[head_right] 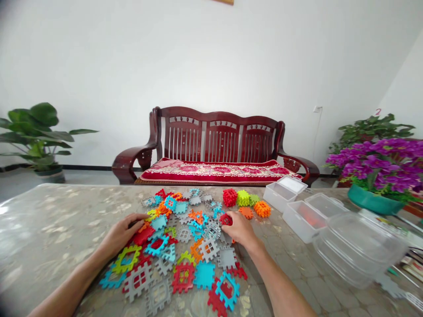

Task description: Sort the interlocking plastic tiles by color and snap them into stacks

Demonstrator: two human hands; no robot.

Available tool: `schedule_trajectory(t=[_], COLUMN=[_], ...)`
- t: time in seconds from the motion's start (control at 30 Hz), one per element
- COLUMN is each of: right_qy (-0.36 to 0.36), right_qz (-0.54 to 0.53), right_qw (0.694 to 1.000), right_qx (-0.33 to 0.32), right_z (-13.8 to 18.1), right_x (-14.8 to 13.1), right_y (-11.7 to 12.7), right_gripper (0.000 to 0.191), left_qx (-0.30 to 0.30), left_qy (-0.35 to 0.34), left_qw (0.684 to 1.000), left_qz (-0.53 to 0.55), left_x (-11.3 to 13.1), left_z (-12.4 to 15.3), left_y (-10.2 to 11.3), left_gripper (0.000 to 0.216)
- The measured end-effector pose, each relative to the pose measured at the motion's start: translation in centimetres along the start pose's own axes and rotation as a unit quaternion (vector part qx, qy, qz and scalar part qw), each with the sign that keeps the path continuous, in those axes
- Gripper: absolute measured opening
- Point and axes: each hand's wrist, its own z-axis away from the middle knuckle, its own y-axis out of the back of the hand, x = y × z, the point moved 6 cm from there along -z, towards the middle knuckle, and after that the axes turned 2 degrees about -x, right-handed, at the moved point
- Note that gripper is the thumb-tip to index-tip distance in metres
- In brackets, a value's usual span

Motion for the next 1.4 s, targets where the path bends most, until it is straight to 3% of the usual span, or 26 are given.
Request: schedule_trajectory(t=[0.13, 0.27, 0.37, 0.5, 0.6, 0.83, 1.07, 1.2, 1.4], right_qy=[-0.011, -0.007, -0.009, -0.032, -0.03, -0.046, 0.018, 0.064, 0.188], right_qz=[0.043, 0.05, 0.011, 0.014, 0.061, 0.131, 0.056, -0.025, -0.018], right_qw=[0.999, 0.996, 0.993, 0.989, 0.986, 0.98, 0.978, 0.988, 0.982], right_qx=[0.007, 0.067, 0.117, 0.141, 0.151, 0.145, 0.201, 0.139, -0.009], right_z=[0.6, 0.5, -1.0, -4.0, -5.7, -7.7, -6.2, -4.1, 0.0], right_x=[-0.8, -1.3, -0.8, 0.0, -0.4, -1.0, -1.5, -3.7, -11.3], right_y=[0.3, 2.5, 4.5, 6.0, 6.2, 5.9, 5.9, 3.0, -2.1], right_gripper=[0.041, 0.047, 0.05, 0.04, 0.032, 0.034, 0.027, 0.026, 0.02], left_qx=[0.0, -0.001, -0.004, -0.002, 0.004, 0.004, 0.006, 0.002, 0.003], left_qy=[-0.001, 0.0, 0.002, 0.005, 0.005, 0.002, 0.002, 0.004, -0.003], left_qw=[1.0, 1.0, 1.0, 1.0, 1.0, 1.0, 1.0, 1.0, 1.0], left_qz=[-0.005, -0.004, -0.002, 0.002, 0.004, 0.0, 0.006, 0.008, 0.018], left_x=[0.2, 0.1, 0.1, 0.2, 0.2, -0.2, -0.3, -0.3, 0.1], left_z=[0.0, 0.1, 0.1, 0.1, 0.1, 0.2, 0.1, 0.2, 0.3], left_y=[0.1, 0.1, 0.0, 0.1, 0.1, -0.1, -0.1, -0.2, -0.4], left_gripper=[0.039, 0.038, 0.038, 0.038, 0.038, 0.038, 0.036, 0.035, 0.033])
